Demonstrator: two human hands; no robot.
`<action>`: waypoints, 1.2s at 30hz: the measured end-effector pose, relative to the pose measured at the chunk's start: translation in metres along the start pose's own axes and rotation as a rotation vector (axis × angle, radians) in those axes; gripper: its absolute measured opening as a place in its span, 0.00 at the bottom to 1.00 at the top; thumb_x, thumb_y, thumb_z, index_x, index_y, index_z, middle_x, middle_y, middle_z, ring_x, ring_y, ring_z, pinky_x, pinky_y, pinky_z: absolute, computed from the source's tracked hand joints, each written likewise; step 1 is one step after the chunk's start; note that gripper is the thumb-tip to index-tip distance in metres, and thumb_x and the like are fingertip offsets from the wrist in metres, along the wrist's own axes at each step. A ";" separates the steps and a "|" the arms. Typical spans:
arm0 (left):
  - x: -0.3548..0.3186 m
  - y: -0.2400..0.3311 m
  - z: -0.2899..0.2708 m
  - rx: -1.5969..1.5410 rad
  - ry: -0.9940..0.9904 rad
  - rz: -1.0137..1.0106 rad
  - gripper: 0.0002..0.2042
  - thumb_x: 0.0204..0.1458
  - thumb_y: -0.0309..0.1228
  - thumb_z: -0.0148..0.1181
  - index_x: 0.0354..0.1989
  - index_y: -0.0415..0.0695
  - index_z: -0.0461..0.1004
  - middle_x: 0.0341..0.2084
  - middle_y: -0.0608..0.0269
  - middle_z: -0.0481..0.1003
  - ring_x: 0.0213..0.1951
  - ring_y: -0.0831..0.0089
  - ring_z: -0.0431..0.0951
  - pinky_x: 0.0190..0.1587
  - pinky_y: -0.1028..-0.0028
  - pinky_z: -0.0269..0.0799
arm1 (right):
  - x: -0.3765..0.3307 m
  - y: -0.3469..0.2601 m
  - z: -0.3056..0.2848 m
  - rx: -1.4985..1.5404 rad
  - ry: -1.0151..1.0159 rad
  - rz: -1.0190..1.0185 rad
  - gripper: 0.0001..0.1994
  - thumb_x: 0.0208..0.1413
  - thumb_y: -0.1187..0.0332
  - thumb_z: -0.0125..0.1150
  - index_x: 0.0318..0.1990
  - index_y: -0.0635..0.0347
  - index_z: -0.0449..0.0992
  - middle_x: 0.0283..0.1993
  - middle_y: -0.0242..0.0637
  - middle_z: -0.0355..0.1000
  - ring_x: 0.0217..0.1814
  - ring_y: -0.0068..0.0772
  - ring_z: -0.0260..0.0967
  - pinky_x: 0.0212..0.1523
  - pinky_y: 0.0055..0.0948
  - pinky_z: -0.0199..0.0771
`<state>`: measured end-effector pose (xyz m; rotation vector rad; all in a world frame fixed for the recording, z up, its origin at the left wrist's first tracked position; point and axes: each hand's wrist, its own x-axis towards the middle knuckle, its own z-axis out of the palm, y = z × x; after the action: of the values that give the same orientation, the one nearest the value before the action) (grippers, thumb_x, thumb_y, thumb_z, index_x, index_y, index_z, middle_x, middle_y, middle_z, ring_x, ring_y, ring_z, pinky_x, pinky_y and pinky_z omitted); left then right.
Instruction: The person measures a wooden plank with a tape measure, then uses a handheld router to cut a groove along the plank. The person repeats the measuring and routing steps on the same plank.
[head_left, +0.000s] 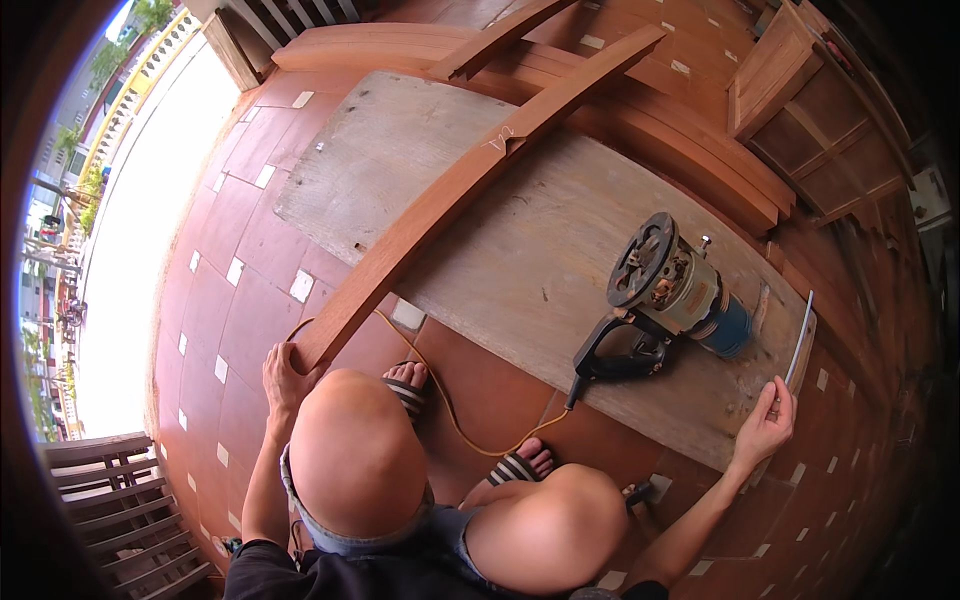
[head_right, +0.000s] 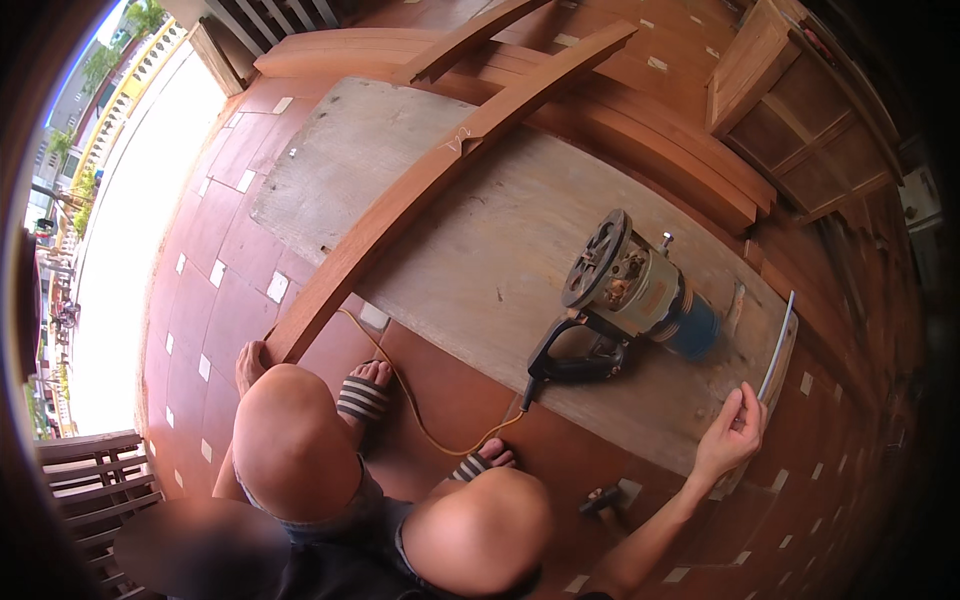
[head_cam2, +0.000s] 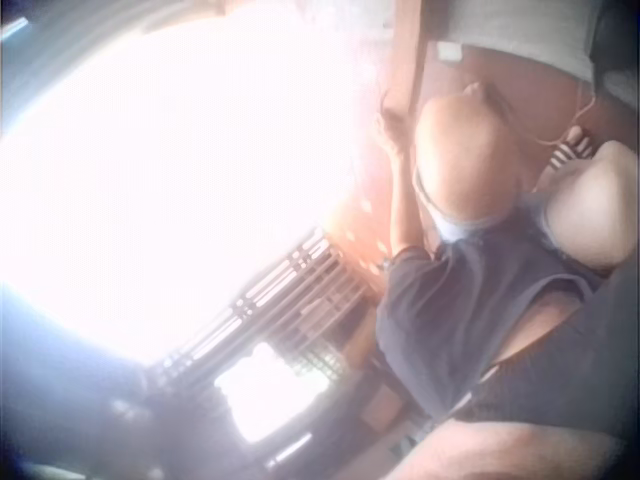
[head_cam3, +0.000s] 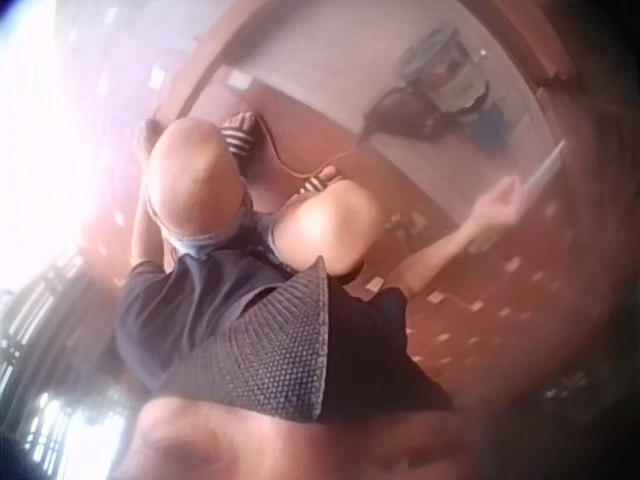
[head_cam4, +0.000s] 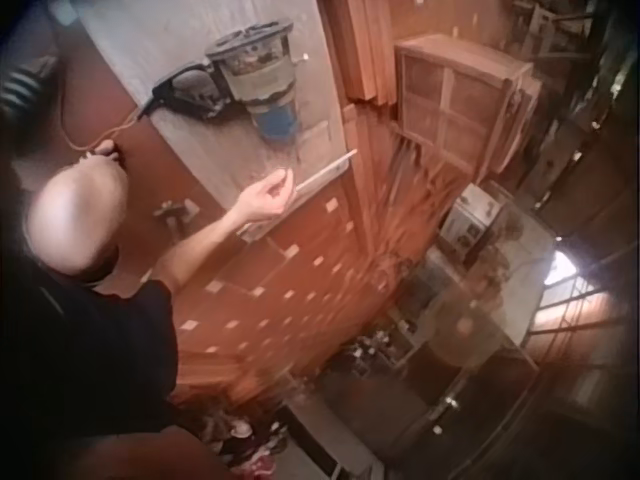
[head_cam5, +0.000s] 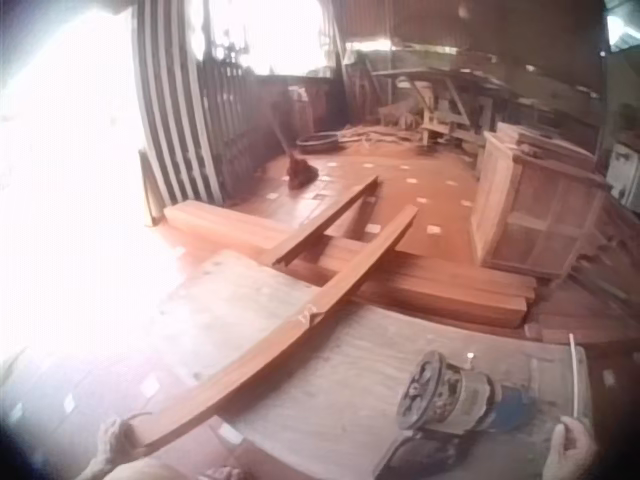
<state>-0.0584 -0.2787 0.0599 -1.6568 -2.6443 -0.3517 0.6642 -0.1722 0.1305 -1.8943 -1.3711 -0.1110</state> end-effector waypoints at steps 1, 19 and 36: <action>-0.001 0.001 0.000 -0.022 -0.012 0.026 0.29 0.38 0.49 0.81 0.40 0.41 0.73 0.35 0.54 0.77 0.41 0.51 0.77 0.48 0.56 0.72 | -0.003 0.007 -0.006 -0.015 0.015 -0.001 0.11 0.70 0.67 0.62 0.51 0.65 0.82 0.37 0.31 0.73 0.31 0.21 0.66 0.31 0.25 0.68; -0.019 0.019 0.010 -0.111 -0.151 -0.033 0.28 0.41 0.48 0.78 0.40 0.39 0.73 0.32 0.49 0.78 0.38 0.46 0.79 0.43 0.54 0.74 | -0.027 -0.064 0.039 0.124 -0.039 0.035 0.11 0.69 0.70 0.63 0.52 0.67 0.81 0.39 0.29 0.71 0.31 0.16 0.64 0.29 0.20 0.65; 0.072 0.140 0.025 -0.170 -0.179 0.086 0.26 0.45 0.46 0.74 0.40 0.38 0.70 0.25 0.40 0.79 0.32 0.37 0.81 0.37 0.48 0.75 | -0.036 -0.077 0.044 0.144 0.002 0.118 0.09 0.66 0.73 0.63 0.50 0.66 0.81 0.42 0.36 0.75 0.33 0.26 0.71 0.31 0.25 0.70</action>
<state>0.0373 -0.1515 0.0702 -1.9319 -2.7241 -0.4588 0.5689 -0.1639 0.1240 -1.8476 -1.2295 0.0436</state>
